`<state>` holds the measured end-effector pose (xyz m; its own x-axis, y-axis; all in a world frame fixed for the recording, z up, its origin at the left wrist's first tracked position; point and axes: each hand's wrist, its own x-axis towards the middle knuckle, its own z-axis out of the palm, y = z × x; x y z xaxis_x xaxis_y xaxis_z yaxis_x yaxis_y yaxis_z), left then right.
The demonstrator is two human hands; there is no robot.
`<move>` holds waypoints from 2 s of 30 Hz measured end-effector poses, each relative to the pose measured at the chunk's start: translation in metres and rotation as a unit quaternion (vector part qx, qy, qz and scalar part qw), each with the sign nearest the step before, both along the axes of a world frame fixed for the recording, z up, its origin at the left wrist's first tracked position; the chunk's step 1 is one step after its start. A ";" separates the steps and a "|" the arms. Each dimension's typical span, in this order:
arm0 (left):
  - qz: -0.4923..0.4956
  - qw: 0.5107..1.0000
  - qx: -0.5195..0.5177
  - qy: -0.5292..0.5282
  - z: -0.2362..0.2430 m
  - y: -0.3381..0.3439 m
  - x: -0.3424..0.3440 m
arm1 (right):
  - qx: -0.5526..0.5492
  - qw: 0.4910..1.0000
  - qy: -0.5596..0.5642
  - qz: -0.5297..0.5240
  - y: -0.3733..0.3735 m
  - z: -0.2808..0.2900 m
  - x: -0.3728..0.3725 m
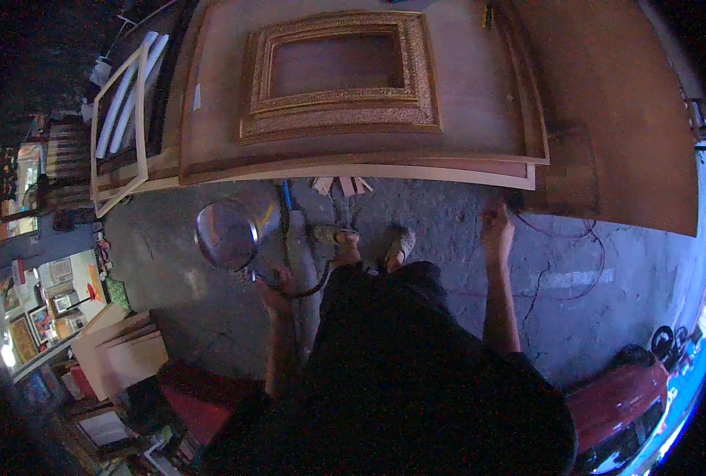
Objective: The person uses a spray gun to apply white paint to a rectangular wooden frame resting on a stand. They move around the frame to cover all sides and edges, then briefly inspect a second ornate frame before returning to spray the first frame again.
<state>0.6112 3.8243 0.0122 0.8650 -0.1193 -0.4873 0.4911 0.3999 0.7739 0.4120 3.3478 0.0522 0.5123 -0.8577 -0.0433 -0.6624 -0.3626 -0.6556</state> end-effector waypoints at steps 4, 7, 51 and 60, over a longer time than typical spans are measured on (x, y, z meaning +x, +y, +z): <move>-0.252 0.958 -0.130 -0.047 0.050 -0.086 -0.013 | 0.045 0.995 0.014 0.086 0.043 0.025 -0.017; -0.281 0.947 -0.147 -0.048 0.057 -0.126 -0.025 | 0.210 0.964 -0.112 0.122 0.084 0.091 0.021; -0.446 0.504 0.420 -0.609 0.000 -0.349 0.298 | 0.253 0.887 -0.227 -0.313 0.134 0.069 0.060; -0.399 0.536 0.436 -0.603 0.001 -0.354 0.278 | 0.245 0.893 -0.186 -0.330 0.137 0.058 0.041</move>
